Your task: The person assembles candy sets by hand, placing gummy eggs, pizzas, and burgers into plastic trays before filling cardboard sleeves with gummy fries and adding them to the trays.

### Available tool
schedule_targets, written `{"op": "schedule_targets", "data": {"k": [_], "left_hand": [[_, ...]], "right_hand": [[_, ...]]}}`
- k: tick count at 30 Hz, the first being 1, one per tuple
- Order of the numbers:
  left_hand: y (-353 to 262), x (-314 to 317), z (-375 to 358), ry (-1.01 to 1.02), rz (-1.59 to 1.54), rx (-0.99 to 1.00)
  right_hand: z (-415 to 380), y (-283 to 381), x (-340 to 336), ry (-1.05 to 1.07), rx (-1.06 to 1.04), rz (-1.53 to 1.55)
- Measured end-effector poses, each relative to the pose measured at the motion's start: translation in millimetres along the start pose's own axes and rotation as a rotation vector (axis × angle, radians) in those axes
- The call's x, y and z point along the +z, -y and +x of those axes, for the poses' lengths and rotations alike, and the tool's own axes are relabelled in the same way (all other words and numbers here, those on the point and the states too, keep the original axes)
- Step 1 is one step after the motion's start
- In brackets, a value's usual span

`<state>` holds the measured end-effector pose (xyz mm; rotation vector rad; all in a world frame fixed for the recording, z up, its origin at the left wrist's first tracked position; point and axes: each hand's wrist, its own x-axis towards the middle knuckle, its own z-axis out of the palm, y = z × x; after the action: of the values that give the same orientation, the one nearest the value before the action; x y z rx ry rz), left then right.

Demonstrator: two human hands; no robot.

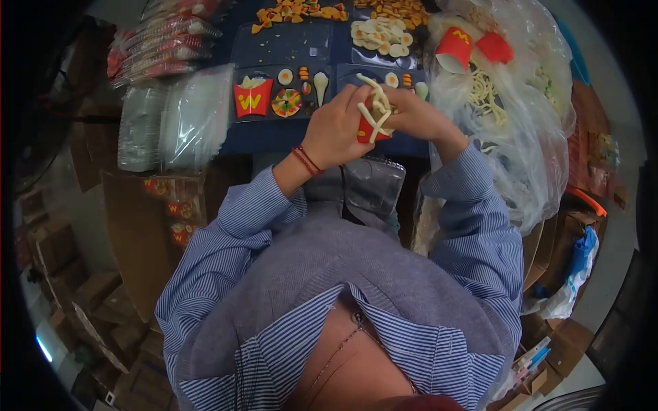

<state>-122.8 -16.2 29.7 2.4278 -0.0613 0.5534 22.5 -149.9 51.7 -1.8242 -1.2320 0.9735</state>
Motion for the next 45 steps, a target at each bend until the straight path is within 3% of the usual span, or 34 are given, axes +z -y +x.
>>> {"op": "schedule_targets", "data": {"k": [1, 6, 8, 9, 11, 15, 18, 21, 23, 25, 26, 28, 30, 31, 32, 34, 35, 37, 41, 43, 44, 45], "left_hand": [[1, -3, -2, -0.015, -0.056, -0.069], [4, -2, -6, -0.091, -0.098, -0.201], [3, -2, -5, -0.099, -0.122, -0.193], [4, -2, -5, -0.096, -0.121, -0.192], [5, -3, -2, -0.018, 0.054, -0.016], [3, -6, -2, 0.022, 0.006, -0.079], [12, -2, 0, -0.022, -0.053, -0.248], [16, 3, 4, -0.050, -0.048, -0.292], [16, 5, 6, -0.161, -0.098, -0.164], [19, 6, 4, -0.096, -0.053, -0.174], [21, 5, 2, -0.033, -0.007, -0.184], [29, 5, -3, -0.095, -0.021, -0.223], [37, 3, -7, -0.163, -0.032, -0.264], [40, 1, -9, -0.210, 0.017, -0.268], [42, -1, -11, -0.253, 0.068, -0.270], [42, -1, -13, -0.238, 0.096, -0.276], [43, -2, -13, -0.226, 0.119, -0.282], [44, -5, -14, -0.260, 0.112, -0.278], [45, -13, -16, -0.286, 0.114, -0.353], [47, -9, -14, -0.283, 0.096, -0.368], [46, -6, -12, -0.276, 0.075, -0.373], [43, -2, -10, -0.269, 0.070, -0.370]], "right_hand": [[2, 0, -5, 0.044, 0.063, 0.225], [7, 4, -3, -0.101, -0.090, 0.308], [12, 6, 9, -0.101, -0.227, -0.017], [14, 9, 9, -0.103, -0.227, -0.015], [15, 32, 2, 0.220, 0.085, -0.290], [31, 0, -6, 0.354, -0.024, -0.177], [31, -12, -15, -0.053, -0.075, 0.218], [35, -12, -6, -0.164, -0.129, -0.019], [41, -19, 9, -0.164, -0.174, -0.117], [44, -22, 13, -0.157, -0.216, -0.218], [47, -22, 12, -0.112, -0.185, -0.118], [54, -20, 4, -0.062, -0.157, -0.020], [66, -13, -16, -0.195, -0.063, 0.120], [77, -20, -18, -0.360, 0.017, -0.087], [90, -28, -16, -0.357, 0.012, -0.086], [116, -43, -6, -0.623, -0.108, -1.084], [125, -47, -4, -0.626, -0.111, -1.078], [137, -45, 0, -0.606, -0.214, -1.422], [120, -23, -8, -0.611, -0.172, -1.173], [101, -14, -8, -0.443, -0.258, -0.110], [91, -8, 2, -0.444, -0.254, -0.109], [81, -1, 18, -0.470, -0.256, -0.298]]}}
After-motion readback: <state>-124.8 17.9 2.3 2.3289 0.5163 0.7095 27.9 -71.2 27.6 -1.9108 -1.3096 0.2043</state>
